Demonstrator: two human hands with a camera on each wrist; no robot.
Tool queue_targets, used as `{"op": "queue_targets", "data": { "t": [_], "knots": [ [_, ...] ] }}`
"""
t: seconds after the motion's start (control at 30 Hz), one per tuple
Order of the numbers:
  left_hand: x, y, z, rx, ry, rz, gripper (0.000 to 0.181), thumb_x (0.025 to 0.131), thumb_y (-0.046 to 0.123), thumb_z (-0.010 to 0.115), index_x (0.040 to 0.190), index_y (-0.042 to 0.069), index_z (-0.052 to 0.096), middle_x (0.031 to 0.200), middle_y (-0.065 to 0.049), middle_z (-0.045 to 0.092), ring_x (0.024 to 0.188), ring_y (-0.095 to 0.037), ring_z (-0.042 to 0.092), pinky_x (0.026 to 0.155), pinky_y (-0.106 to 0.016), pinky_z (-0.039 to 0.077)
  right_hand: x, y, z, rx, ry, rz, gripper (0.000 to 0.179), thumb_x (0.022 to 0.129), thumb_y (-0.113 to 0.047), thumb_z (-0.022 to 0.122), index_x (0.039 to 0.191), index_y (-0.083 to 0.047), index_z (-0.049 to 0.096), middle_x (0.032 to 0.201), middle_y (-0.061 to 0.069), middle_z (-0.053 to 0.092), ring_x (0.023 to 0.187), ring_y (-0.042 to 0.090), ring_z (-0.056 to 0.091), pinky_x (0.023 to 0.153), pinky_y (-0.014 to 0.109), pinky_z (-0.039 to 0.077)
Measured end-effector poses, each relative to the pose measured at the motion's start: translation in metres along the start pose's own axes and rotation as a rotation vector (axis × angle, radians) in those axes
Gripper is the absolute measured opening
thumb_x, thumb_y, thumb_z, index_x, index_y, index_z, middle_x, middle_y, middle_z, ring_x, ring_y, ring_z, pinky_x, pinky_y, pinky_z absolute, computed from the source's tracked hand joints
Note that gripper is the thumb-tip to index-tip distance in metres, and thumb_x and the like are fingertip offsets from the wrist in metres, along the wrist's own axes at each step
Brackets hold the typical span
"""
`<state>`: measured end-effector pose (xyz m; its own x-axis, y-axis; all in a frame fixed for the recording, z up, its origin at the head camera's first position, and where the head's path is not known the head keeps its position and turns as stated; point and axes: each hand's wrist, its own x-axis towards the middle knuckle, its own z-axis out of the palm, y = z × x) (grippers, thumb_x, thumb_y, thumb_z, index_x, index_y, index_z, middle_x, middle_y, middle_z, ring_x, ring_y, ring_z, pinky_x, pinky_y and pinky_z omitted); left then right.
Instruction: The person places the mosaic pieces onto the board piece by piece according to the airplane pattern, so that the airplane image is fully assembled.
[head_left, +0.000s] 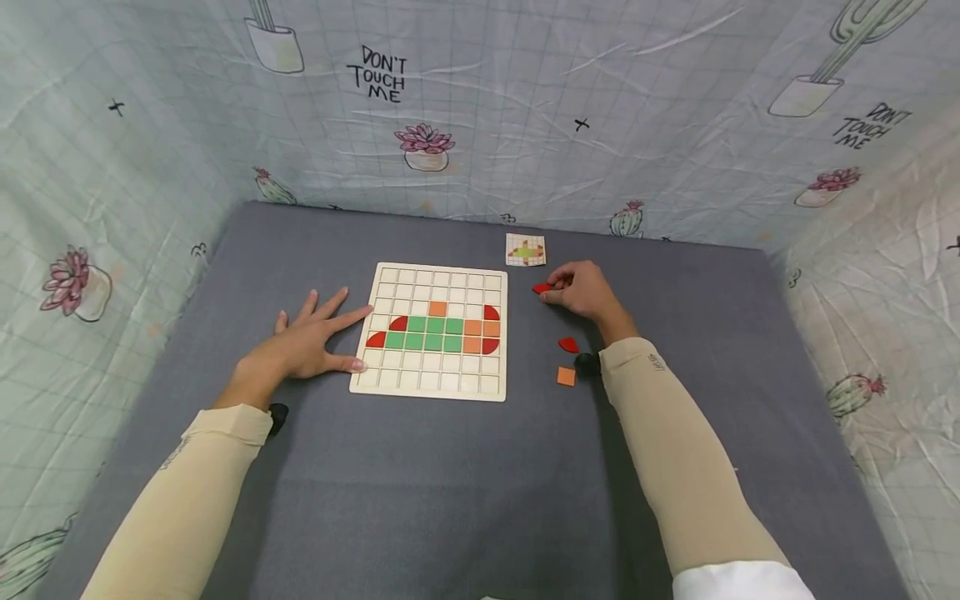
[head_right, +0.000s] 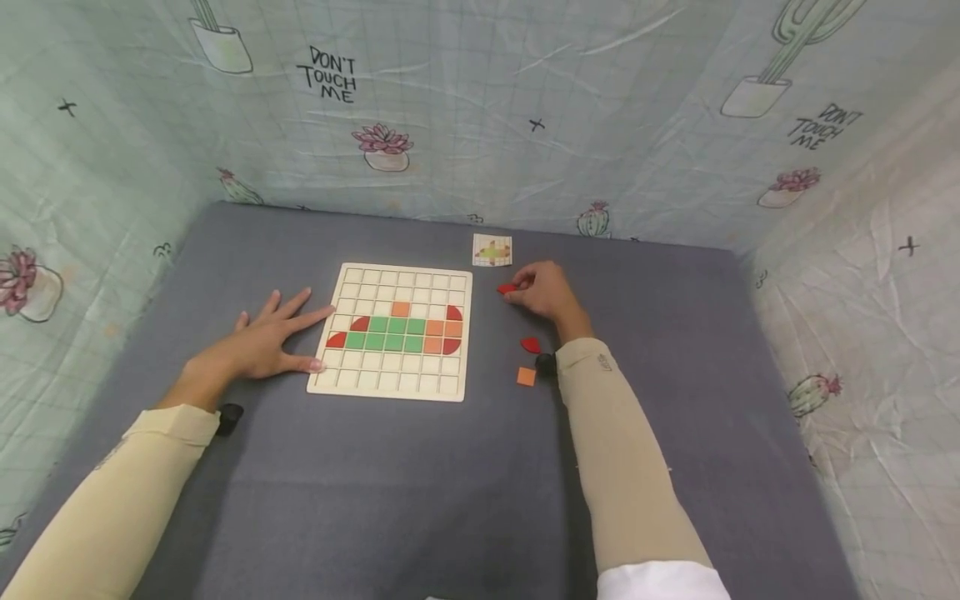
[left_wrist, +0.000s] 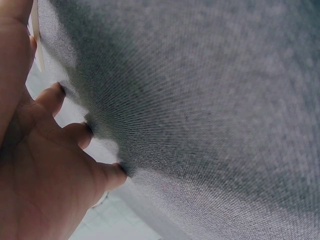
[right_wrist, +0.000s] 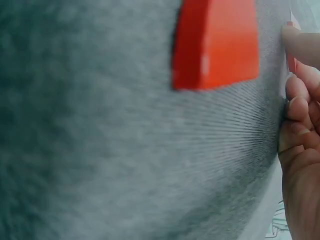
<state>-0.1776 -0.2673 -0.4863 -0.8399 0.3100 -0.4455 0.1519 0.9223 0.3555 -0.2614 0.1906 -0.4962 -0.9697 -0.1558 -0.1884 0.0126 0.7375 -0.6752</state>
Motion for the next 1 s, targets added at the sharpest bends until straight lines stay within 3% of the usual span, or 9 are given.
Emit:
{"op": "queue_targets", "data": {
  "t": [0.23,0.47,1.0],
  "knots": [
    [-0.002,0.0,0.0,-0.006,0.0,0.008,0.101,0.086,0.065,0.075,0.167,0.038,0.02,0.178,-0.01,-0.006,0.16,-0.053,-0.013,0.116,-0.084,-0.003,0.001,-0.007,0.001,-0.082,-0.06,-0.039,0.023,0.091,-0.017,0.079,0.106,0.001,0.076,0.093,0.011,0.071,0.082,0.023,0.06,0.072,0.031,0.049],
    [-0.001,0.0,0.0,-0.011,0.003,0.009,0.103,0.085,0.065,0.076,0.167,0.039,0.02,0.178,-0.009,-0.006,0.16,-0.053,-0.013,0.116,-0.084,-0.004,0.001,-0.015,0.005,-0.112,-0.071,-0.103,0.022,0.089,-0.017,0.08,0.103,0.0,0.078,0.091,0.012,0.075,0.079,0.022,0.062,0.069,0.029,0.05],
    [-0.001,-0.002,-0.001,-0.016,0.004,0.006,0.103,0.085,0.067,0.075,0.167,0.039,0.02,0.178,-0.008,-0.007,0.16,-0.051,-0.014,0.117,-0.083,-0.005,0.009,-0.043,0.021,-0.081,-0.115,-0.219,0.021,0.089,-0.016,0.082,0.102,-0.001,0.08,0.089,0.011,0.073,0.079,0.022,0.063,0.071,0.03,0.05]
  ]
}}
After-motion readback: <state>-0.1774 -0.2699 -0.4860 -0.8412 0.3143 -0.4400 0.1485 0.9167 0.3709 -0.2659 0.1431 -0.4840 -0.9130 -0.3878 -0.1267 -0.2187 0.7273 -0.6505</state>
